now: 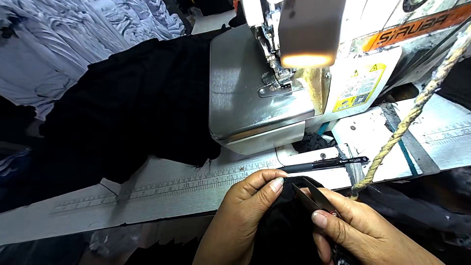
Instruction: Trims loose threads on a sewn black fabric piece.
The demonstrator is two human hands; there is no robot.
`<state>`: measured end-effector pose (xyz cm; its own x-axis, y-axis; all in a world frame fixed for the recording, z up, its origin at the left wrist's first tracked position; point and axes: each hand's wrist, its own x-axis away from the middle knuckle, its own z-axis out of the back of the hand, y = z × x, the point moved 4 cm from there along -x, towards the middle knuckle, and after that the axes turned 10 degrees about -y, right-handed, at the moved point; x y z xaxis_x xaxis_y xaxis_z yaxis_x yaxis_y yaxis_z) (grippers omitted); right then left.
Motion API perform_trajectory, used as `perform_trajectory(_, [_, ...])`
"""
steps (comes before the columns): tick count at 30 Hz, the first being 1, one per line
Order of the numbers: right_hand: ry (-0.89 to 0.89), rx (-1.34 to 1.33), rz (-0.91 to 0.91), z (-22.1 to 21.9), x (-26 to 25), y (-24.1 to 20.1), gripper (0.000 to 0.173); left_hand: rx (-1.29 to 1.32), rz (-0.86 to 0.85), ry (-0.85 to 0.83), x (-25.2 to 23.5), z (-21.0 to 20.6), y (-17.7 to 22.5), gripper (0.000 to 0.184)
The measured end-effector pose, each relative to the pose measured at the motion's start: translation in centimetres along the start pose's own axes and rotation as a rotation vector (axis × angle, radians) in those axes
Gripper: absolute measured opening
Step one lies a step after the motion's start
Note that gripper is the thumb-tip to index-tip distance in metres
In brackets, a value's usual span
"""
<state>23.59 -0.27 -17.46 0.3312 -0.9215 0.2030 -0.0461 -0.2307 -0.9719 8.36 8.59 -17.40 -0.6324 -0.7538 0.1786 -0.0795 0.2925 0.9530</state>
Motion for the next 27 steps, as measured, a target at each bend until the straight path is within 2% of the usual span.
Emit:
perform_trajectory(18, [-0.029, -0.206, -0.019, -0.20, -0.13, 0.16, 0.027, -0.057, -0.060, -0.014, 0.26, 0.08, -0.23, 0.021])
perform_trajectory(27, [0.118, 0.084, 0.049, -0.69, -0.22, 0.03, 0.031, -0.052, -0.054, 0.005, 0.36, 0.08, -0.20, 0.021])
